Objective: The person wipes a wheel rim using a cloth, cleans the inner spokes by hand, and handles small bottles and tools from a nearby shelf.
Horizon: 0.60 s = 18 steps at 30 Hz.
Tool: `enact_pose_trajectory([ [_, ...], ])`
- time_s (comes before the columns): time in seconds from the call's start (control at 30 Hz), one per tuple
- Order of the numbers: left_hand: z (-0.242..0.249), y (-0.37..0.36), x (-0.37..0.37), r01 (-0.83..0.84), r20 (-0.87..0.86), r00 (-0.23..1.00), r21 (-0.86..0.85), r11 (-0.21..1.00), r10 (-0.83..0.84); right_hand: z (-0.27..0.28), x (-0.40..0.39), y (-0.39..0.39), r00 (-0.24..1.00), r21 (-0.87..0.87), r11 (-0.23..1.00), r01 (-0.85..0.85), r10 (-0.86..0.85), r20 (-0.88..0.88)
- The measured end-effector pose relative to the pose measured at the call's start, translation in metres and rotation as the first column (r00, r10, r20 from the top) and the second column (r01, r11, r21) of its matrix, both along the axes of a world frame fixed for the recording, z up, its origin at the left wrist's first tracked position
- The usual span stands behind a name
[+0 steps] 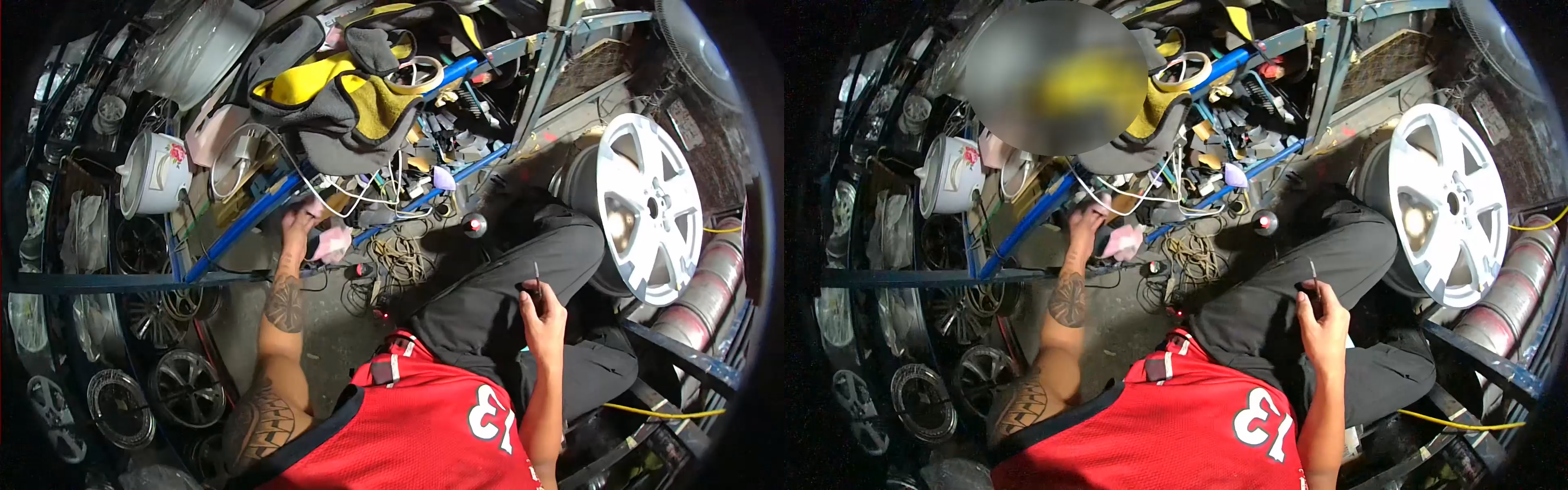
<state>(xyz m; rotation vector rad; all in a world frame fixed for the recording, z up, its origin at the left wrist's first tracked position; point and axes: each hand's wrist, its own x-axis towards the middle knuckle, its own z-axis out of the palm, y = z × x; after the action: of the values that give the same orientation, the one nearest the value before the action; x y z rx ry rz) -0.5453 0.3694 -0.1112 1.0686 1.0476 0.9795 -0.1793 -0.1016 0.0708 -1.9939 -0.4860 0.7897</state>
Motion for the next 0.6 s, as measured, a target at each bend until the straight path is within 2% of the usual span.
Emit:
enact_pose_trajectory([
  [0.03,0.005,0.009,0.003,0.229,-0.326,0.931,0.171,0.958,-0.165,0.000,0.000,-0.004,1.000,0.004,1.000,0.008,-0.008,0.009],
  [0.07,0.015,0.013,0.011,0.484,-0.638,0.734,0.251,0.838,-0.233,-0.003,-0.002,-0.007,1.000,0.038,0.999,0.014,-0.015,0.020],
  [0.1,0.026,0.014,0.016,0.494,-0.640,0.730,0.252,0.832,-0.240,-0.006,-0.006,-0.011,0.999,0.069,0.997,0.019,-0.021,0.027],
  [0.17,0.047,0.020,0.035,0.266,-0.711,0.690,0.080,0.961,-0.133,-0.008,-0.006,-0.016,0.998,0.110,0.993,0.032,-0.038,0.051],
  [0.2,0.040,0.034,0.038,0.280,-0.709,0.692,0.086,0.956,-0.138,-0.009,-0.008,-0.018,0.997,0.113,0.992,0.056,-0.061,0.043],
  [0.23,0.020,0.057,0.028,0.167,-0.506,0.858,0.108,0.980,-0.091,-0.010,-0.012,-0.020,0.996,0.115,0.990,0.079,-0.082,0.028],
  [0.27,0.001,0.075,0.014,0.046,-0.272,0.962,0.093,0.995,-0.019,-0.011,-0.016,-0.022,0.995,0.111,0.989,0.095,-0.096,0.011],
  [0.3,-0.009,0.082,0.005,-0.075,-0.022,0.997,0.046,0.996,0.076,-0.012,-0.018,-0.024,0.995,0.110,0.989,0.094,-0.096,0.009],
  [0.33,-0.006,0.078,0.002,-0.078,-0.025,0.997,0.045,0.996,0.079,-0.012,-0.018,-0.025,0.994,0.113,0.988,0.104,-0.105,-0.001],
  [0.37,0.004,0.071,0.000,0.081,0.033,0.996,-0.038,0.996,-0.080,-0.013,-0.019,-0.025,0.993,0.119,0.986,0.116,-0.115,-0.011],
  [0.43,0.031,0.052,0.001,0.403,0.180,0.910,-0.168,0.900,-0.374,-0.015,-0.019,-0.025,0.991,0.126,0.983,0.131,-0.129,-0.025],
  [0.5,0.056,0.011,-0.001,0.563,0.100,0.821,-0.308,0.767,-0.563,-0.017,-0.019,-0.026,0.993,0.165,0.983,0.083,-0.096,0.073],
  [0.57,0.130,-0.068,0.041,0.608,0.062,0.756,-0.437,0.663,-0.652,-0.009,-0.017,-0.023,0.989,0.183,0.981,0.065,-0.088,0.122],
  [0.6,0.125,-0.094,0.052,0.660,0.228,0.743,-0.413,0.628,-0.630,0.004,-0.017,-0.021,0.996,0.138,0.990,0.031,-0.043,0.082],
])
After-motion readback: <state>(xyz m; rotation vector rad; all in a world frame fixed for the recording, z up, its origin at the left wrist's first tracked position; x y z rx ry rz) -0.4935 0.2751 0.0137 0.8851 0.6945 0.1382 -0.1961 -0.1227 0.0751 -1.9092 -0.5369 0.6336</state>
